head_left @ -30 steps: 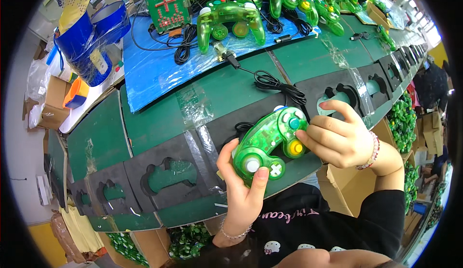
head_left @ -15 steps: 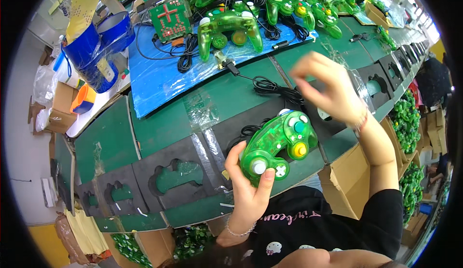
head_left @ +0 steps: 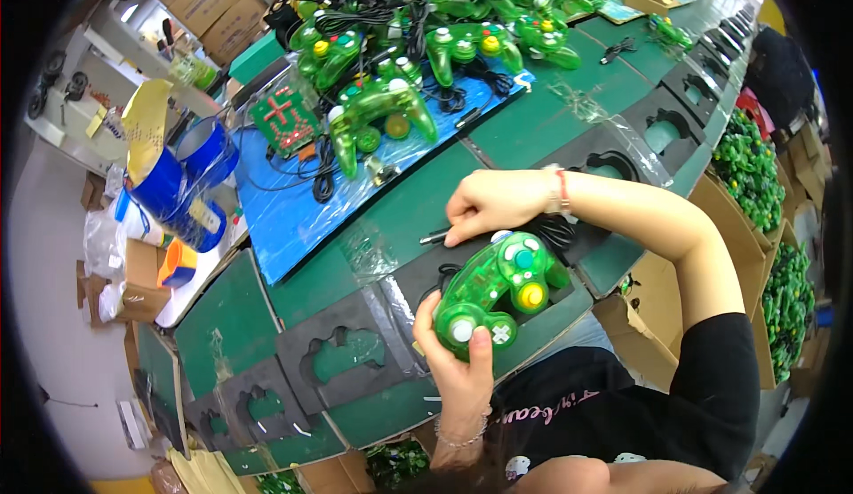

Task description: The person tests video game controllers by plugging their cables into a testing board, pressing buttons and moving joysticks by hand, and unplugging each controller and setting it aside.

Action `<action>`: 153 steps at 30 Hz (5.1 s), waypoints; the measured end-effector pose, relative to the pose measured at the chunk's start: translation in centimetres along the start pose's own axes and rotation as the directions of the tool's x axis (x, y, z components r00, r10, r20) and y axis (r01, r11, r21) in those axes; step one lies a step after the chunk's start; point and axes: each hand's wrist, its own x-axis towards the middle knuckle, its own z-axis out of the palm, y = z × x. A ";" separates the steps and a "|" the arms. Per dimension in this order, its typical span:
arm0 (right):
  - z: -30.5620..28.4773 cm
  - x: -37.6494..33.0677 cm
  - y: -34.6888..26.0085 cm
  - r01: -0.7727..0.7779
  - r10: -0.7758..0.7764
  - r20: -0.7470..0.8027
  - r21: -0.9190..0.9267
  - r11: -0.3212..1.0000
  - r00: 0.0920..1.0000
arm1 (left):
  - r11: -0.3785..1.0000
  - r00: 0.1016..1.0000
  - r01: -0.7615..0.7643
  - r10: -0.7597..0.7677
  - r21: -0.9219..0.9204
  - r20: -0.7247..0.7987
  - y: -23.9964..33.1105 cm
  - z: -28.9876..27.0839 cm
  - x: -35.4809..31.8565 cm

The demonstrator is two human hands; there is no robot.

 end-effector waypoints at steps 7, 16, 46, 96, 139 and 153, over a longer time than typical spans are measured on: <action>0.2 -13.9 -2.7 0.391 -0.357 -0.255 0.095 0.916 0.899 | 0.959 0.955 -0.229 0.255 -0.167 0.151 1.3 1.7 -2.5; 13.7 -31.8 4.8 -0.014 0.355 -0.094 0.957 0.290 0.930 | 0.948 0.353 -0.316 0.080 0.038 0.932 1.3 8.1 -4.0; -15.7 -23.0 22.8 -0.674 -0.482 -0.726 -0.667 0.318 0.491 | 0.943 0.873 -0.320 0.255 0.093 0.416 -2.8 9.6 -1.9; -1.7 -12.1 -18.2 0.244 -0.814 -0.512 -0.782 0.574 0.274 | 0.853 0.895 -0.165 0.341 -0.496 0.289 -0.1 10.6 0.3; 2.0 7.6 3.3 -0.250 0.257 -0.411 0.070 0.966 0.875 | 0.067 0.896 0.365 0.245 -0.929 0.370 -4.5 -3.5 -2.3; 0.6 7.5 6.4 -0.322 0.123 -0.394 -0.491 0.810 0.911 | 0.061 0.864 0.419 0.281 -0.906 0.418 -5.3 -2.8 -2.1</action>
